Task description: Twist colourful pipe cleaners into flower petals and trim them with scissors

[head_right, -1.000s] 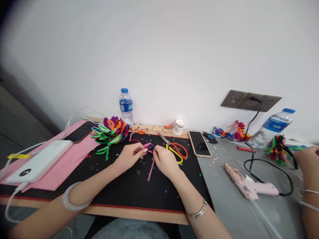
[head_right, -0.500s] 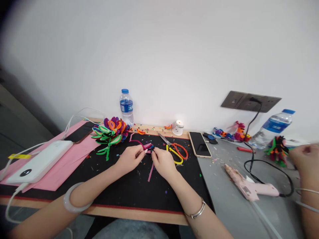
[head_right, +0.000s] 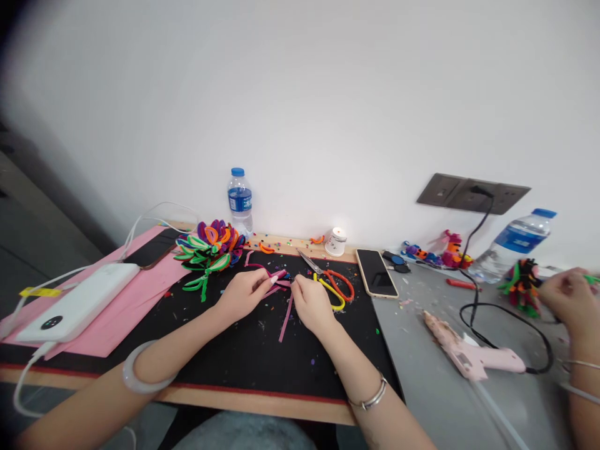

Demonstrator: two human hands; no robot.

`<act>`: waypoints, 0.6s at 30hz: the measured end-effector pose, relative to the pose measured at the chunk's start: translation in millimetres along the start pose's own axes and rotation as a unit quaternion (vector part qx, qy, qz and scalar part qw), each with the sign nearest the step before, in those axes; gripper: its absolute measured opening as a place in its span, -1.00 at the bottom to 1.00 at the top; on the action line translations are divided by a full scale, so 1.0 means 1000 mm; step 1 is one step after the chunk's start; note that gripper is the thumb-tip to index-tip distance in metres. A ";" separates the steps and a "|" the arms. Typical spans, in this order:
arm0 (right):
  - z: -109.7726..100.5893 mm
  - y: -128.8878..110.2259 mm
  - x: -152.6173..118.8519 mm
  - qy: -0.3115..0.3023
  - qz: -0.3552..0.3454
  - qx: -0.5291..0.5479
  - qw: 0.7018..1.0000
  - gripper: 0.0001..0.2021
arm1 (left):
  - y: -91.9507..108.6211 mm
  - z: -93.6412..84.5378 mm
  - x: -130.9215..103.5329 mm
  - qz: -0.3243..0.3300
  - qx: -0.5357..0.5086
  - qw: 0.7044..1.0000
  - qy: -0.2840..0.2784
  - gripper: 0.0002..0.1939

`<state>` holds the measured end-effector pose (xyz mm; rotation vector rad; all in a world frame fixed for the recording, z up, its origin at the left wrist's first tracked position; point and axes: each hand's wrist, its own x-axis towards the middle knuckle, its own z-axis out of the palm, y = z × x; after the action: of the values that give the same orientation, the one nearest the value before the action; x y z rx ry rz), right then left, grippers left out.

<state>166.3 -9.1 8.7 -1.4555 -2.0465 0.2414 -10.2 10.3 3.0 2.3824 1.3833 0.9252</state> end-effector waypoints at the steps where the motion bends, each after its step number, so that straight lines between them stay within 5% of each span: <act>1: 0.000 0.002 0.001 0.006 0.006 0.005 1.000 -0.71 | -0.001 -0.001 0.001 -0.007 0.003 1.000 0.005 -0.69; 10: 0.002 0.024 0.005 0.065 0.085 0.025 0.994 -0.71 | -0.015 -0.005 0.006 -0.047 0.021 0.999 0.011 -0.90; 18: 0.003 0.031 0.007 0.038 0.112 0.046 0.992 -0.74 | -0.025 -0.005 0.007 -0.047 0.040 0.998 -0.004 -0.82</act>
<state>187.4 9.7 -6.1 -1.6125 -1.7871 0.3610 -28.6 28.8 -2.7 2.3522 1.5410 0.8517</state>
